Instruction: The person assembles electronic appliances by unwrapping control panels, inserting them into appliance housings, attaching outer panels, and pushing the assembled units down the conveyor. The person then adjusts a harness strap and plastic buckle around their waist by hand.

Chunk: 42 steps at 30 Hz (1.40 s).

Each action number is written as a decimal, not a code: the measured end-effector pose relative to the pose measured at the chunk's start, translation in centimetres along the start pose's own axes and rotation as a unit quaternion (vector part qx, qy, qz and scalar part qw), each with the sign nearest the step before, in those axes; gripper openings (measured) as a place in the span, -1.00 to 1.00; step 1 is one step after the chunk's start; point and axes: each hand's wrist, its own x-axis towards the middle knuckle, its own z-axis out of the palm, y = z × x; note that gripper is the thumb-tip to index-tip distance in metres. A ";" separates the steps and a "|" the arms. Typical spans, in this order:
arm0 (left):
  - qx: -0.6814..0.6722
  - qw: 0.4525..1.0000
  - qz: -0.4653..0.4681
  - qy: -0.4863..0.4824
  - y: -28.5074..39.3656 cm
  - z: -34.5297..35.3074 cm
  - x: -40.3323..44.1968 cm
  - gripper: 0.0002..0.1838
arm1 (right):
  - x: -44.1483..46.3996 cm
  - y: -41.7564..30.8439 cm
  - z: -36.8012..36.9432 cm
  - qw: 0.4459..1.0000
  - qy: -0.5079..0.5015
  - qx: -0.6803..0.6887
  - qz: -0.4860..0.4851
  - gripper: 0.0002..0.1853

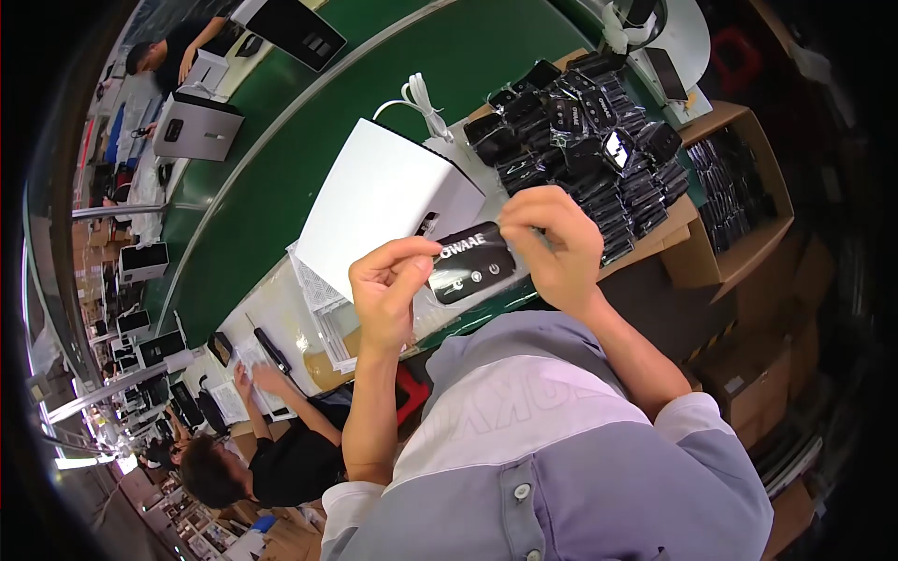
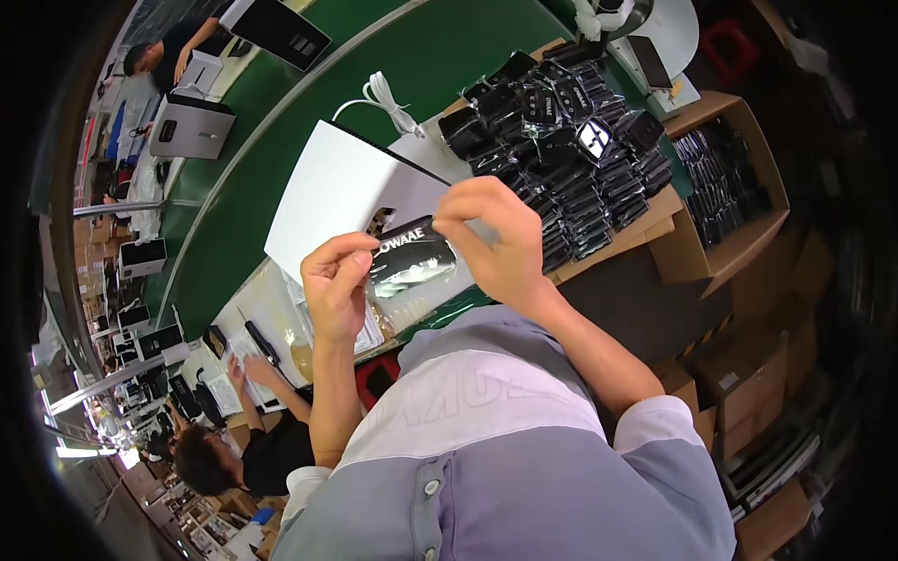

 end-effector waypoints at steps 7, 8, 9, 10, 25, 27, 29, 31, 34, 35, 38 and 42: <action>0.073 0.996 0.048 0.029 0.3 0.9 -0.3 -0.80 | -1.5 -1.1 -0.5 0.892 -0.045 0.243 0.379 -0.71; 0.073 0.996 0.047 0.025 0.5 0.9 -0.4 -0.80 | -2.1 -1.1 -0.4 0.874 -0.079 0.228 0.423 -0.72; 0.091 0.995 0.042 0.017 0.6 0.9 -0.5 -0.75 | -2.6 -1.2 -0.4 0.852 -0.113 0.212 0.465 -0.71; 0.110 0.993 0.036 0.009 0.7 0.9 -0.7 -0.69 | -2.7 -1.6 0.1 0.851 -0.081 0.215 0.471 -0.69; 0.086 0.996 0.021 0.008 -0.9 1.1 -1.7 -0.68 | -4.2 -2.1 1.0 0.818 0.087 0.324 0.467 -0.75; 0.084 0.996 0.021 0.012 -1.0 1.7 -1.9 -0.69 | -4.6 -2.5 1.3 0.812 0.079 0.307 0.489 -0.74; 0.082 0.996 0.019 0.016 -1.2 2.2 -2.1 -0.69 | -4.9 -2.9 1.4 0.802 -0.001 0.316 0.507 -0.71; 0.096 0.995 0.032 0.009 -1.5 2.4 -2.4 -0.69 | -5.0 -2.8 2.0 0.810 0.022 0.314 0.496 -0.71; 0.190 0.979 0.073 0.021 -2.7 1.9 -2.6 -0.75 | -5.2 -2.1 2.3 0.851 0.067 0.262 0.450 -0.74; 0.190 0.979 0.072 0.021 -2.9 2.1 -2.6 -0.75 | -5.2 -2.2 2.2 0.851 0.067 0.262 0.450 -0.74; 0.212 0.968 0.127 0.036 -3.7 2.6 -2.9 -0.81 | -4.9 -2.8 2.1 0.885 0.078 0.185 0.420 -0.79; 0.235 0.960 0.149 0.036 -4.0 3.1 -3.4 -0.83 | -4.6 -3.3 2.1 0.908 0.120 0.167 0.366 -0.87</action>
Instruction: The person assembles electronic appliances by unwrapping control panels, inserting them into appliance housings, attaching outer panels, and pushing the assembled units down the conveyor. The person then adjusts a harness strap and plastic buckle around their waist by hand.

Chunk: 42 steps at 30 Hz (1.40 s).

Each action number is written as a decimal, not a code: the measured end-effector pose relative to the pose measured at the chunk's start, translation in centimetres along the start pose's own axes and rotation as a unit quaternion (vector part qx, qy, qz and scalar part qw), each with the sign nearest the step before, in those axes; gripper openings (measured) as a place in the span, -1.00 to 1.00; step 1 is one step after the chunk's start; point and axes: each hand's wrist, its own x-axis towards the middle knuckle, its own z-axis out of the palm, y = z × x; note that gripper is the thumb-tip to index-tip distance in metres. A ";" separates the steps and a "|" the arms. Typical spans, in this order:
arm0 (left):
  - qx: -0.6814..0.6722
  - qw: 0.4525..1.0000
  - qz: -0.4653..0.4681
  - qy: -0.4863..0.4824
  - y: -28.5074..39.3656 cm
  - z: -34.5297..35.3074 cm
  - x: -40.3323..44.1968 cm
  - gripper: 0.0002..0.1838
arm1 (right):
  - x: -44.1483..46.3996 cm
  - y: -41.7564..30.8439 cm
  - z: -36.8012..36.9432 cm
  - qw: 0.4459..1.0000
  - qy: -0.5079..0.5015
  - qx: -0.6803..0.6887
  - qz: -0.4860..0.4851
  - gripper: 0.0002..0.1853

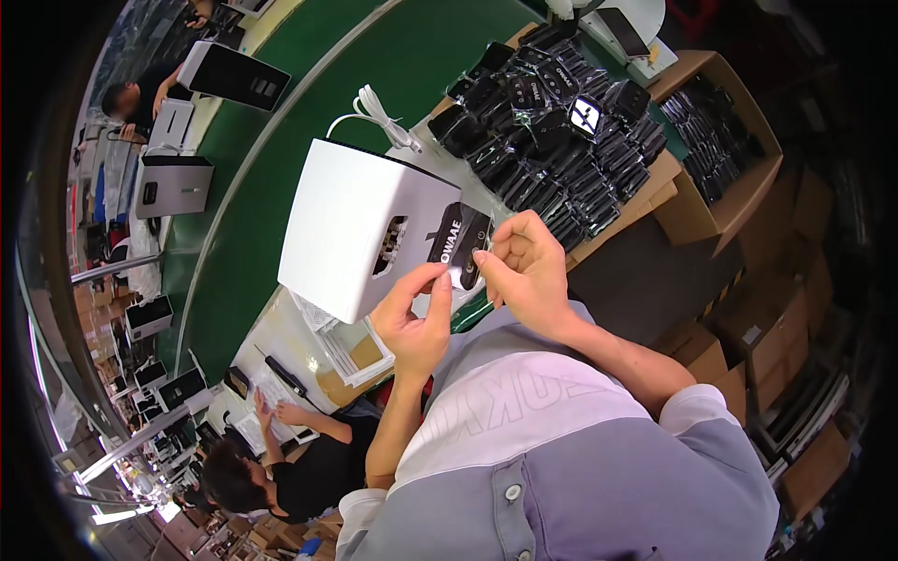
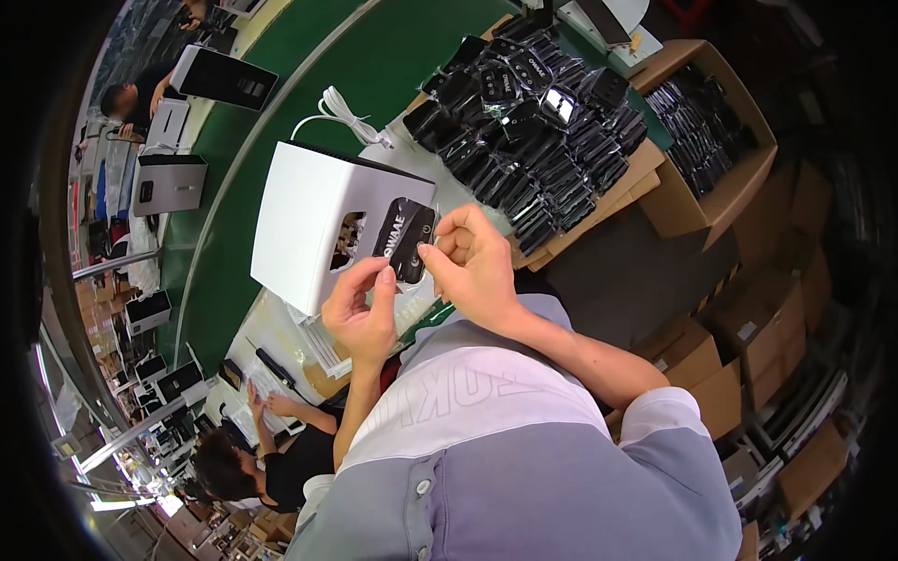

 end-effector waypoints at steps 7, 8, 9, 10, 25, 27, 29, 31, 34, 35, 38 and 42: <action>0.131 0.976 0.169 -0.028 1.0 0.2 0.8 -0.77 | 0.7 0.6 -1.4 0.996 -0.079 -0.021 0.019 -0.89; 0.132 0.977 0.168 -0.027 0.9 0.1 0.8 -0.77 | 0.8 0.7 -1.5 0.996 -0.081 -0.022 0.019 -0.89; 0.165 0.965 0.201 -0.039 0.7 0.0 0.8 -0.75 | 0.9 0.9 -1.7 0.995 -0.093 -0.017 0.022 -0.88; 0.197 0.951 0.233 -0.051 0.6 0.0 0.8 -0.73 | 1.0 0.9 -1.8 0.994 -0.106 -0.013 0.024 -0.87; 0.197 0.963 0.181 0.014 0.0 -0.2 0.2 -0.62 | 2.2 2.3 -1.2 0.994 -0.060 0.088 0.026 -0.83; 0.195 0.961 0.194 0.013 0.0 0.2 0.0 -0.63 | 2.0 2.3 -1.3 0.994 -0.053 0.092 0.020 -0.84; 0.194 0.959 0.206 0.014 0.0 0.5 -0.2 -0.65 | 1.8 1.9 -1.1 0.993 -0.055 0.095 0.029 -0.84; 0.199 0.960 0.197 0.012 0.2 0.8 0.0 -0.70 | 1.7 2.2 -1.0 0.993 -0.055 0.104 0.028 -0.84; 0.213 0.947 0.240 -0.007 -0.3 0.4 0.6 -0.75 | 1.6 2.4 -0.8 0.992 -0.047 0.116 0.027 -0.85; 0.213 0.947 0.240 -0.006 -0.3 0.4 0.7 -0.75 | 1.5 2.4 -0.8 0.992 -0.040 0.118 0.028 -0.86; 0.225 0.944 0.243 0.000 -0.3 0.6 0.6 -0.77 | 1.7 3.2 -0.7 0.986 -0.019 0.164 0.023 -0.88; 0.218 0.953 0.210 0.002 0.1 0.8 0.1 -0.79 | 1.8 3.4 -1.0 0.985 -0.025 0.169 0.030 -0.89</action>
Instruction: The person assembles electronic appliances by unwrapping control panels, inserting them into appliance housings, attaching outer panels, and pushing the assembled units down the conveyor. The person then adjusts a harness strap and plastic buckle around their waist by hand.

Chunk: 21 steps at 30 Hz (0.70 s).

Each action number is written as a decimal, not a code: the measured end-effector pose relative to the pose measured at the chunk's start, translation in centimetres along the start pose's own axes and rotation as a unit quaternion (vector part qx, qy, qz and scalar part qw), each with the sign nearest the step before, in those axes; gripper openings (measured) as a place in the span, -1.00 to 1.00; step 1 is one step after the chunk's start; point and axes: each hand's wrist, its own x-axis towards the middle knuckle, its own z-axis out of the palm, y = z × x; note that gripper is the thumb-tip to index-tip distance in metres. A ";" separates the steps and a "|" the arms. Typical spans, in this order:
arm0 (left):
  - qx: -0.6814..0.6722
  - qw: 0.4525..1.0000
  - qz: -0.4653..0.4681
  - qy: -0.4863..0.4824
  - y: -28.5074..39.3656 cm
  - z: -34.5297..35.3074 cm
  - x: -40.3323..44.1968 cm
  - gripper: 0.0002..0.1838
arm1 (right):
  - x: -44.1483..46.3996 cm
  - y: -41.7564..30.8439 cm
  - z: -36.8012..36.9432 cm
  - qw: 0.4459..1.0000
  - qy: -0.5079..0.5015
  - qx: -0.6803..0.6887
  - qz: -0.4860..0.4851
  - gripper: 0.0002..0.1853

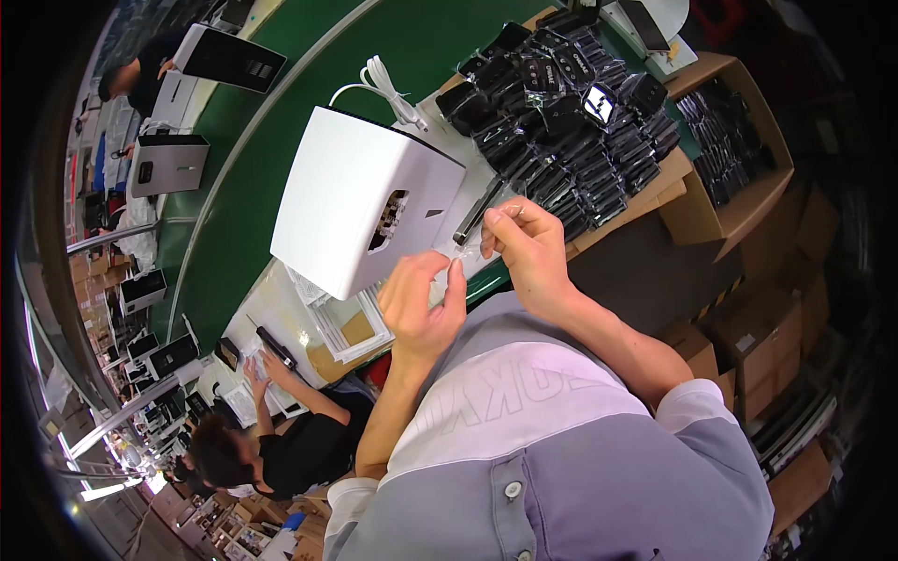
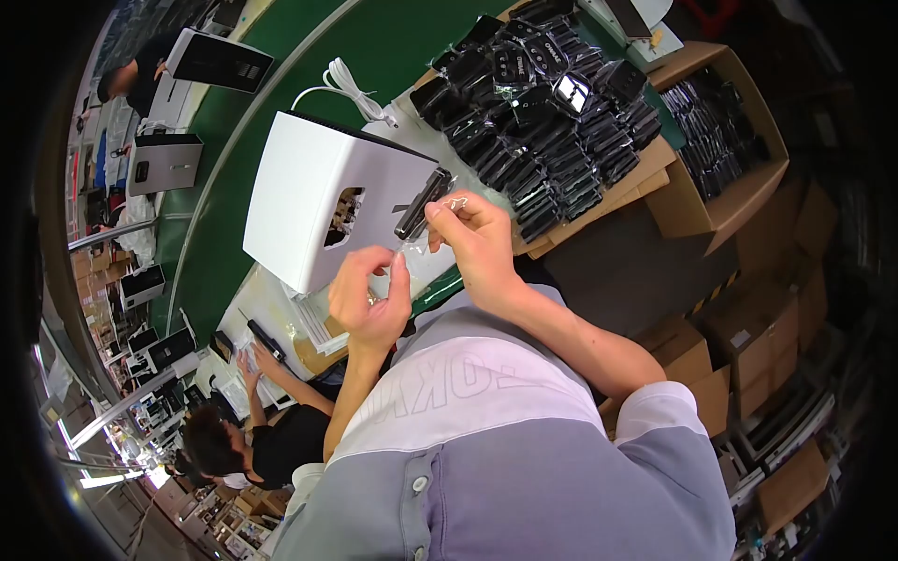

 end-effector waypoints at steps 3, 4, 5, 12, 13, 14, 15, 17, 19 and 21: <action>0.011 0.999 -0.035 -0.017 0.4 0.0 0.3 -0.81 | -0.1 0.1 0.2 1.000 -0.005 0.011 0.006 -0.89; 0.013 0.999 -0.036 -0.034 0.3 0.0 0.5 -0.82 | -0.2 0.1 0.3 1.000 -0.003 0.010 0.014 -0.89; 0.014 0.999 -0.037 -0.034 0.0 0.0 0.4 -0.82 | -0.3 0.1 0.4 1.000 -0.001 0.008 0.021 -0.89; 0.011 0.999 -0.010 -0.048 -0.3 0.1 0.4 -0.84 | -0.7 0.7 0.4 1.000 0.007 -0.007 0.007 -0.89; 0.011 0.999 -0.017 -0.044 -0.1 0.2 0.3 -0.84 | -0.8 0.8 0.5 1.000 0.009 -0.005 0.008 -0.89; 0.010 0.999 -0.016 -0.045 0.0 0.3 0.2 -0.84 | -0.9 0.9 0.5 1.000 0.011 -0.003 0.008 -0.90; 0.007 0.999 -0.027 -0.032 0.1 0.5 0.2 -0.83 | -0.9 0.9 0.6 1.000 0.012 -0.002 0.008 -0.90; 0.003 0.999 -0.036 -0.020 0.4 0.8 -0.1 -0.83 | -0.8 0.8 0.8 0.996 0.063 0.048 0.049 -0.86; -0.046 0.995 -0.086 0.012 0.6 1.1 -0.5 -0.81 | -0.6 0.3 0.9 0.994 0.059 0.074 0.054 -0.86; -0.045 0.995 -0.093 0.017 0.8 1.2 -0.4 -0.79 | -0.6 0.0 0.8 0.992 0.054 0.099 0.059 -0.86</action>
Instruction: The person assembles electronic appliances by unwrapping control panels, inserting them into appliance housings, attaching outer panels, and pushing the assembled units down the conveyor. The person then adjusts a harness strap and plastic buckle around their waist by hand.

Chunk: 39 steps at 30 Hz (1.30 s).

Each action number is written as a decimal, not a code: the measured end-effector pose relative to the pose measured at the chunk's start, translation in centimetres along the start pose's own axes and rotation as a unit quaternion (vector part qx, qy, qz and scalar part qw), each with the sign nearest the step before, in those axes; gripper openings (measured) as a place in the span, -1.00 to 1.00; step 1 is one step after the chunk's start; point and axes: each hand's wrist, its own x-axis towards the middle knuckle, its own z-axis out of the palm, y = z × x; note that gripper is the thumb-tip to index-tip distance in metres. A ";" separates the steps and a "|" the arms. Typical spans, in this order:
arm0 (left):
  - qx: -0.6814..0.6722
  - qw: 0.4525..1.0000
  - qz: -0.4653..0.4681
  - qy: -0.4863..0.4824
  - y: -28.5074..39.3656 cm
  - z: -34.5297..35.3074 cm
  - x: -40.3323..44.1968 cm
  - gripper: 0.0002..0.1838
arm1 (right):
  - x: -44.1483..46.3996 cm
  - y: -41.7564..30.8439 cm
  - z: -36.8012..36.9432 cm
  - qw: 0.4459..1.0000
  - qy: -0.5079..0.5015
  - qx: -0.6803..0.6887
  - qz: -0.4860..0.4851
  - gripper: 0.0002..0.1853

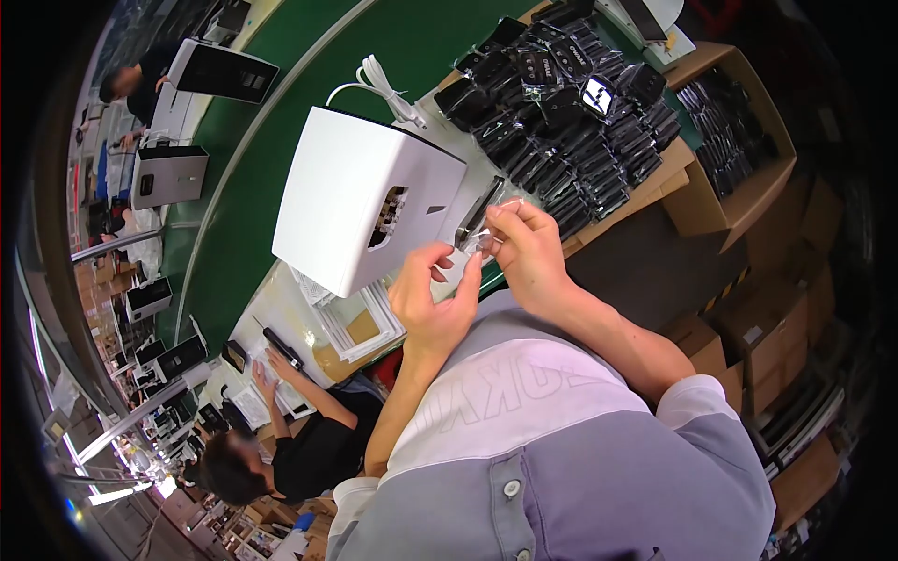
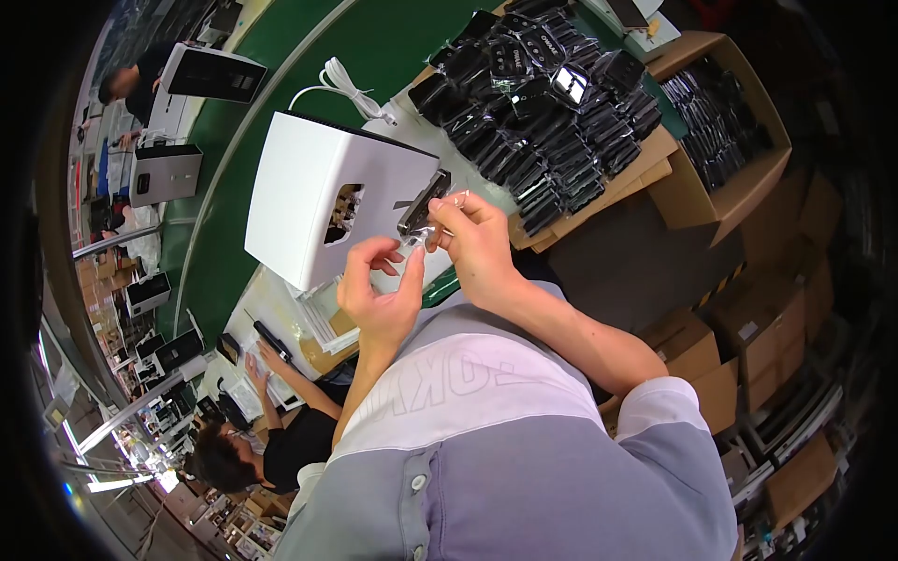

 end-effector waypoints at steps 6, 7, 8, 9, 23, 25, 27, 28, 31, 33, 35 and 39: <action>0.020 0.997 0.045 -0.057 -0.9 -0.8 0.4 -0.81 | 0.0 0.0 -0.6 0.999 -0.032 0.020 0.026 -0.85; 0.024 0.995 0.070 -0.068 -1.0 -0.8 0.5 -0.82 | 0.0 0.0 -0.6 0.999 -0.027 0.020 0.025 -0.84; 0.024 0.995 0.069 -0.066 -1.0 -0.8 0.6 -0.82 | 0.0 -0.1 -0.6 0.999 -0.022 0.019 0.024 -0.84; 0.029 0.994 0.073 -0.073 -1.0 -0.8 0.6 -0.83 | -0.1 0.0 -0.6 0.999 -0.022 0.018 0.025 -0.84; -0.052 0.983 0.097 -0.149 -0.4 -2.5 -0.5 -0.82 | 1.1 -0.8 -2.0 0.995 -0.090 0.020 0.047 -0.85; -0.007 0.985 0.124 -0.118 0.3 -4.6 1.0 -0.83 | 1.4 -1.1 -2.3 0.993 -0.105 0.017 0.046 -0.85; 0.077 0.986 0.143 -0.048 -0.7 -8.0 3.5 -0.80 | 1.4 -1.2 -2.5 0.991 -0.121 0.015 0.049 -0.86; 0.126 0.983 0.132 -0.001 -1.0 -9.5 5.2 -0.78 | 1.5 -1.1 -2.6 0.990 -0.134 0.011 0.050 -0.85; 0.210 0.972 0.085 0.065 -4.1 -12.5 11.1 -0.73 | 1.9 -0.7 -2.9 0.985 -0.165 -0.014 0.048 -0.83; 0.234 0.972 0.032 -0.002 -7.5 -14.1 14.3 -0.74 | 2.0 -0.5 -3.0 0.983 -0.173 -0.047 0.040 -0.82; 0.136 0.971 -0.114 -0.161 -12.1 -15.1 16.8 -0.73 | 1.9 -0.5 -2.9 0.982 -0.178 -0.062 0.033 -0.82; 0.001 0.921 -0.197 -0.336 -16.0 -13.0 18.4 -0.65 | 2.2 -0.7 -3.5 0.978 -0.170 -0.118 0.025 -0.80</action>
